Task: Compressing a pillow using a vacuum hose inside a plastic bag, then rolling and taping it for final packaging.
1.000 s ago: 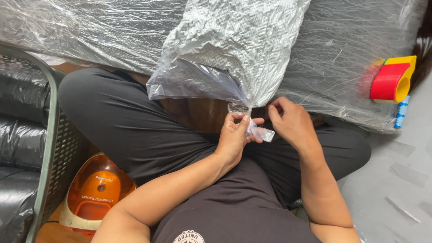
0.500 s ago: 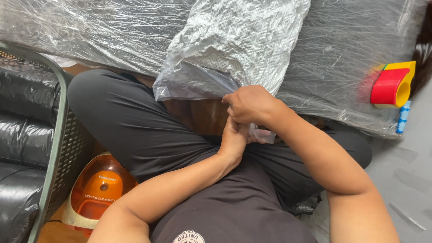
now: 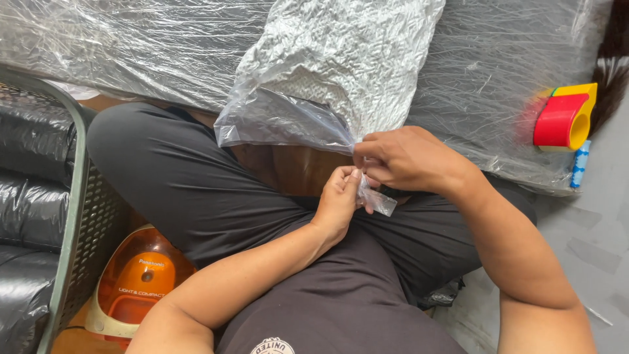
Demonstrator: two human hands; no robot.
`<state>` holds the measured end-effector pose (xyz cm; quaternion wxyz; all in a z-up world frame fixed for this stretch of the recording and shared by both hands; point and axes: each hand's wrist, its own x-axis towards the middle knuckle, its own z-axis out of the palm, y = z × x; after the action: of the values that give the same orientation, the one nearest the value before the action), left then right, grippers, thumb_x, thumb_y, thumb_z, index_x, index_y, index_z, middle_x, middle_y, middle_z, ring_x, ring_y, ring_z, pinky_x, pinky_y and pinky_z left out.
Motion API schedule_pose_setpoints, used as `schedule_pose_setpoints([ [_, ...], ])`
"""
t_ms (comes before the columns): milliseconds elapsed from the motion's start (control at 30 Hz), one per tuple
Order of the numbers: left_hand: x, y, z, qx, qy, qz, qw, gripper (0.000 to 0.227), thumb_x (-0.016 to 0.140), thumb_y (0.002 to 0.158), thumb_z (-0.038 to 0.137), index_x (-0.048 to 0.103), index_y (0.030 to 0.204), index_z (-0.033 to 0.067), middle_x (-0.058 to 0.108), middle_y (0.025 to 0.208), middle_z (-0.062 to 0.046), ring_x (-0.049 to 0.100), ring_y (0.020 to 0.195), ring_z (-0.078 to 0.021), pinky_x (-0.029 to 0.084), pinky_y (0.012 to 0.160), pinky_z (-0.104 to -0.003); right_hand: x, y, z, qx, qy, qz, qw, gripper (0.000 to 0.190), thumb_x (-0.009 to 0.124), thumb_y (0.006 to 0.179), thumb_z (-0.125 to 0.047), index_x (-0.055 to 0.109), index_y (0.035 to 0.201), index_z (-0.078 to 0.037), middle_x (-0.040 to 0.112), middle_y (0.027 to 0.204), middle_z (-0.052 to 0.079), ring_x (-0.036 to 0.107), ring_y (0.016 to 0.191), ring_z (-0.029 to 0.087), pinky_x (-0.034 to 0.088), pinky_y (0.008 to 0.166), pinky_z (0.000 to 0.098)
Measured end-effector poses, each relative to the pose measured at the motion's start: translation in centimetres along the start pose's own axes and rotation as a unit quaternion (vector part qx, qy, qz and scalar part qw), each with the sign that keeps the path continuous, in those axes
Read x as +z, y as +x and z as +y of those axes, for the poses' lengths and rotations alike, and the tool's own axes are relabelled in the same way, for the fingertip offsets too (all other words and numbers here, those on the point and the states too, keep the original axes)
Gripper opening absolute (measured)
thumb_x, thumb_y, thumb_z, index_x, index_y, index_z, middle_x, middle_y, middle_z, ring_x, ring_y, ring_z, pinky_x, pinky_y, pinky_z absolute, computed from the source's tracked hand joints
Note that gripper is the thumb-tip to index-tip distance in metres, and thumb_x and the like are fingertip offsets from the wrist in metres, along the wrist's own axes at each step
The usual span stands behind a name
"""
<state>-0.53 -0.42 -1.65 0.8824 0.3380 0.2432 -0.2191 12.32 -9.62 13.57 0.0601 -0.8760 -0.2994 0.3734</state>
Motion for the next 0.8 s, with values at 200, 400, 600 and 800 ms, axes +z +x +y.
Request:
schedule_pose_setpoints([
  [200,-0.2,-0.1,0.5,0.004,-0.008,-0.011,1.0,0.023,0.045,0.109,0.017,0.046,0.123,-0.0015,0.068,0.088,-0.018,0.067,0.059,-0.0158,0.052,0.042,-0.02,5.3,-4.0,2.8,0.041,0.229,0.179,0.956,0.01,0.066,0.087,-0.007,0.072,0.092,-0.015,0.07,0.077,0.002,0.072,0.073,0.02,0.057,0.064,0.0333],
  [400,-0.1,-0.1,0.6,0.007,0.017,-0.009,1.0,0.021,0.044,0.11,0.021,0.045,0.121,0.003,0.064,0.082,-0.011,0.061,0.057,-0.0096,0.045,0.042,-0.017,11.1,-3.0,3.8,0.079,0.41,0.32,0.85,0.007,0.075,0.091,-0.014,0.079,0.087,-0.011,0.074,0.07,0.005,0.068,0.055,0.012,0.056,0.05,0.0238],
  [600,-0.1,-0.5,1.0,-0.007,0.015,-0.007,1.0,0.021,0.044,0.11,0.022,0.045,0.121,0.0041,0.06,0.08,-0.009,0.058,0.059,-0.0093,0.043,0.042,-0.017,14.3,-1.4,4.1,0.176,0.51,0.332,0.773,0.013,0.081,0.084,-0.011,0.071,0.092,-0.008,0.075,0.07,0.006,0.069,0.06,0.01,0.055,0.055,0.0227],
  [800,0.2,-0.8,1.4,-0.016,0.015,-0.002,1.0,0.019,0.045,0.11,0.023,0.046,0.118,0.0062,0.06,0.079,-0.008,0.057,0.061,-0.0089,0.039,0.043,-0.015,15.0,-0.9,3.6,0.136,0.709,0.333,0.607,0.02,0.066,0.082,0.008,0.057,0.097,-0.001,0.064,0.078,0.014,0.069,0.065,0.019,0.049,0.048,0.022],
])
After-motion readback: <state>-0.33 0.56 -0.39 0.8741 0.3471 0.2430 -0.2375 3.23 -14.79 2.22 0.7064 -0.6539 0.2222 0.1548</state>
